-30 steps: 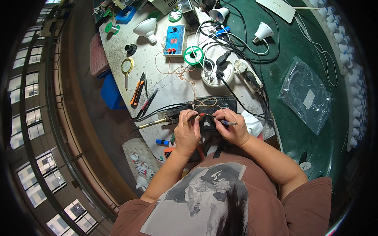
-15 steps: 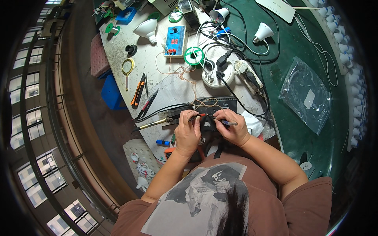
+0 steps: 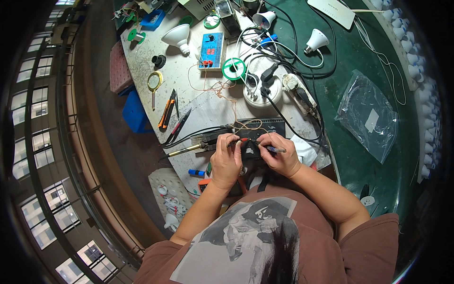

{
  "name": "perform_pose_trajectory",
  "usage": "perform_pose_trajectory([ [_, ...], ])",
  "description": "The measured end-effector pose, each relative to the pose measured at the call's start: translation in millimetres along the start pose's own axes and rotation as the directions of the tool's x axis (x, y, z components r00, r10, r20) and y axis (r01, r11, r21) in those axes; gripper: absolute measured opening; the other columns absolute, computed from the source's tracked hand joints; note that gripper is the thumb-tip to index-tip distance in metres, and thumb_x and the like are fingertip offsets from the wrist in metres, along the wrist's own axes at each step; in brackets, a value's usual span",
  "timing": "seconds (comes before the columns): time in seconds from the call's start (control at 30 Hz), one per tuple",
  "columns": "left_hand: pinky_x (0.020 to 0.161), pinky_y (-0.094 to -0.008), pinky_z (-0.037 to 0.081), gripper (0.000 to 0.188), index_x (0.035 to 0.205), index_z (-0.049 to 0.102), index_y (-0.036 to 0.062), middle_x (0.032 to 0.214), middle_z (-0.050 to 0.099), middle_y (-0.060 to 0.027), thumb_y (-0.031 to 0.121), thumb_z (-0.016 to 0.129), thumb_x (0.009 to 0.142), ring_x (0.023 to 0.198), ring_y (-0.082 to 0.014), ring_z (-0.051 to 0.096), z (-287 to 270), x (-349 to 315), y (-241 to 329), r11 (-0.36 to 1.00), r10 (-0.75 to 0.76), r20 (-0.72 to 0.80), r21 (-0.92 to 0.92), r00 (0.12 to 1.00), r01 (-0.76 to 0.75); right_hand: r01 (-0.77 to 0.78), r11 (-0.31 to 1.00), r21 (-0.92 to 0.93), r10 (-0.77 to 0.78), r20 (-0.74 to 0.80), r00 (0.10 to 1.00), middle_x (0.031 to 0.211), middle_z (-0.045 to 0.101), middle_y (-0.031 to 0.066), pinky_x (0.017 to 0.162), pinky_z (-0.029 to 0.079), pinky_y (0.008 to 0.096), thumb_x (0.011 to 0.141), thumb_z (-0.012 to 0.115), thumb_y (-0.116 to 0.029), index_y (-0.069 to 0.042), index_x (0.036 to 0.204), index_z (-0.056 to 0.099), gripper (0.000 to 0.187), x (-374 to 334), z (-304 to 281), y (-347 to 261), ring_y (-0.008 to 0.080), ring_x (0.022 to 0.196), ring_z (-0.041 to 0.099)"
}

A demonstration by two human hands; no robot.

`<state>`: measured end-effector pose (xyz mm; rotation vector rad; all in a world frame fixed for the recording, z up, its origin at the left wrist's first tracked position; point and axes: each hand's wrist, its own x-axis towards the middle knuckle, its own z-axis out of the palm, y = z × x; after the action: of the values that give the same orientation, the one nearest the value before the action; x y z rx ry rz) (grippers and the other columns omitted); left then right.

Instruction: The person solders wires and circuit board components to LED panels with a soldering iron, then tests the connections with a multimeter.

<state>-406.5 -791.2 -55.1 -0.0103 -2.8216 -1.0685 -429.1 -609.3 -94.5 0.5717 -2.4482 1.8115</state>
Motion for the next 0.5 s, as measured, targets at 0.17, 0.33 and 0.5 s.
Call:
perform_pose_trajectory([
  [0.17,0.066,-0.0421,0.055,0.024,0.109,0.052,0.0057,0.103,0.060,-0.0117,0.004,0.066,0.091,0.084,-0.0351,0.067,-0.4,0.4,-0.4,1.000,-0.005,0.003,-0.005,1.000,0.005,0.002,1.000,-0.005,-0.002,0.000,1.000,0.091,0.069,0.0123,0.065,0.054,0.0356,0.077,0.071,0.002,0.000,0.088,0.062,0.015,-0.2,0.1,0.2,0.0288,0.075,0.069],
  [0.33,0.064,-0.0420,0.055,0.021,0.110,0.052,0.0041,0.104,0.060,-0.0109,0.004,0.064,0.093,0.081,-0.0345,0.068,-0.1,0.8,-0.8,1.000,0.021,-0.020,0.005,1.000,-0.021,0.014,1.000,-0.013,-0.014,0.011,1.000,0.091,0.069,0.0123,0.064,0.054,0.0355,0.077,0.071,0.003,-0.001,0.089,0.061,0.015,-0.1,-0.1,0.6,0.0286,0.075,0.068],
  [0.5,0.064,-0.0421,0.055,0.021,0.110,0.052,0.0043,0.103,0.060,-0.0112,0.005,0.064,0.093,0.080,-0.0348,0.068,0.4,0.6,-1.5,1.000,0.018,-0.007,0.008,1.000,-0.018,0.021,1.000,-0.006,-0.021,0.001,1.000,0.091,0.068,0.0120,0.064,0.054,0.0353,0.077,0.071,0.003,-0.001,0.090,0.061,0.016,0.6,-0.6,-0.5,0.0286,0.074,0.068],
])
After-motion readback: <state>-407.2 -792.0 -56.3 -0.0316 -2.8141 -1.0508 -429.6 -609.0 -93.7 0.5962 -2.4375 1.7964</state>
